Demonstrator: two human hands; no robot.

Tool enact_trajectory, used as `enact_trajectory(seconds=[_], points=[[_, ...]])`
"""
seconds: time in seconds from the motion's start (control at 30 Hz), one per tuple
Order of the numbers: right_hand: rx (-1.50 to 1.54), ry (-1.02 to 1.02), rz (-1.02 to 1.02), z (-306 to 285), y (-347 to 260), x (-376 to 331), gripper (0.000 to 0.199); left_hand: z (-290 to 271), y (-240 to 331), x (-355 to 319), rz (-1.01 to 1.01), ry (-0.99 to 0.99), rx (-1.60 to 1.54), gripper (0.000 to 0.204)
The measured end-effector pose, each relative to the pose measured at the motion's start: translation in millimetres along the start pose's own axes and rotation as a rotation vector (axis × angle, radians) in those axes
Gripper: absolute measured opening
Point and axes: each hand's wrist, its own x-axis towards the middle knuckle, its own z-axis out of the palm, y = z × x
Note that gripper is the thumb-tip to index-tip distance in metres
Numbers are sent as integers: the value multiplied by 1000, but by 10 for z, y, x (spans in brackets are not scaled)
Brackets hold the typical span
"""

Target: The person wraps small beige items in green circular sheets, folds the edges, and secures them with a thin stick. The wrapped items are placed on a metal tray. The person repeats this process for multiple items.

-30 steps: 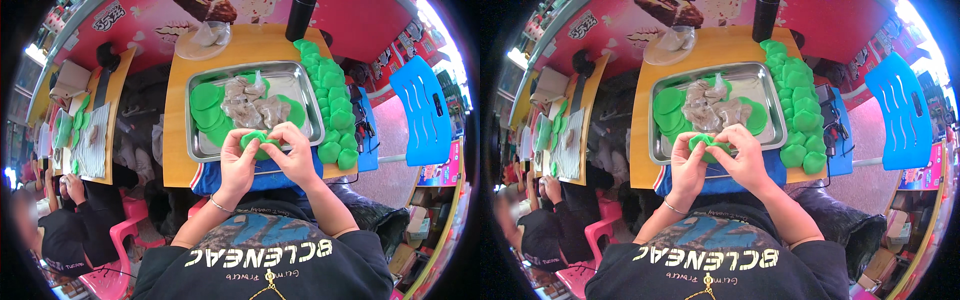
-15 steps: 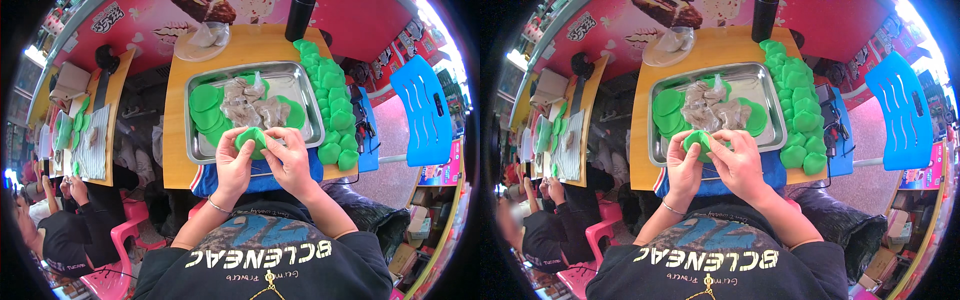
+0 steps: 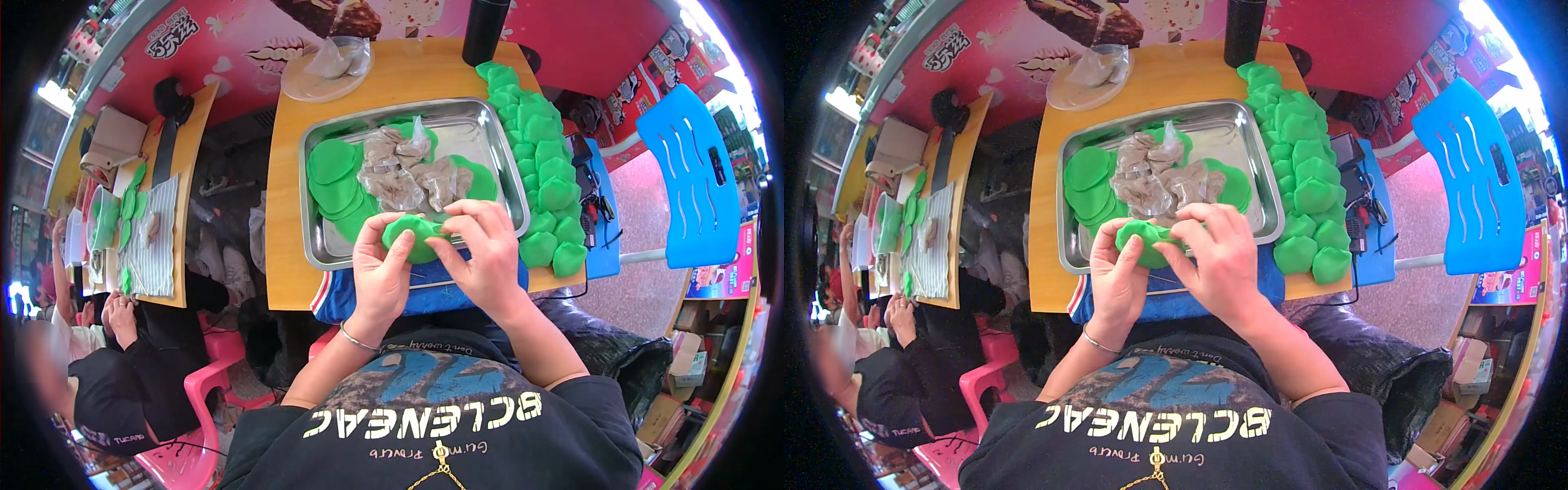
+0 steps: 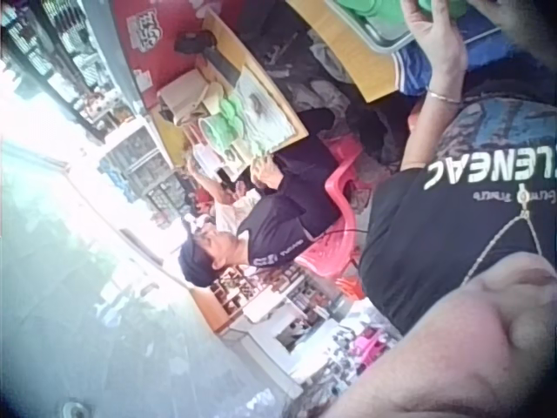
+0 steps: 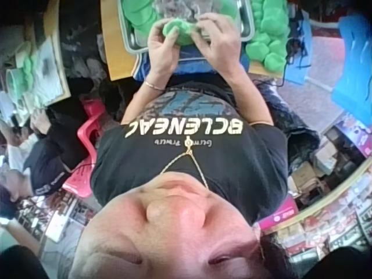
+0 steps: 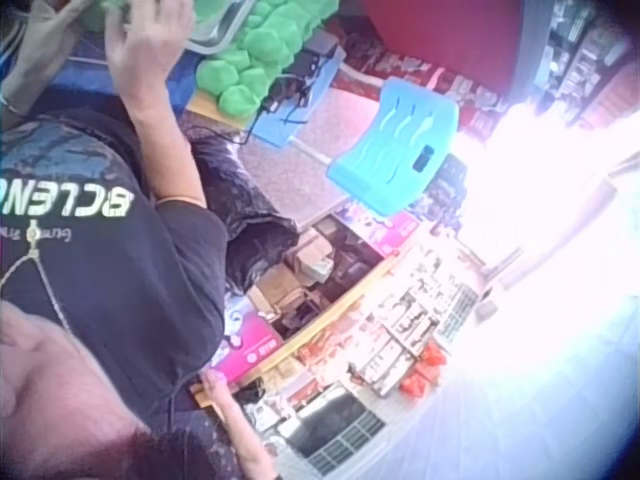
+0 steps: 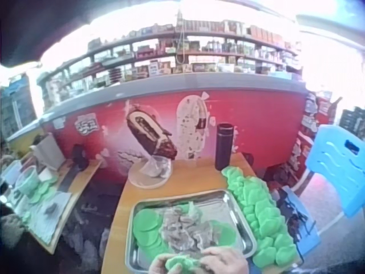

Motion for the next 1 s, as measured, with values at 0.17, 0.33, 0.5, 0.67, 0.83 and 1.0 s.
enact_trajectory(seconds=[0.17,0.33,0.5,0.67,0.83,1.0], points=[[298,68,103,45,-9,7,17,12,5,-23,-44,-26,-51,17],[441,-28,262,60,-58,4,14,-18,-14,-14,20,-121,-63,15],[432,18,251,67,-60,-3,10,2,-79,-28,-21,-86,-58,16],[399,-36,204,-25,43,57,8,-3,-87,-57,-122,-39,-126,15],[1529,-75,352,-237,146,146,11,46,-50,26,-277,12,-298,59],[357,-105,214,-73,348,61,10,106,-21,-29,-463,-120,-415,80]])
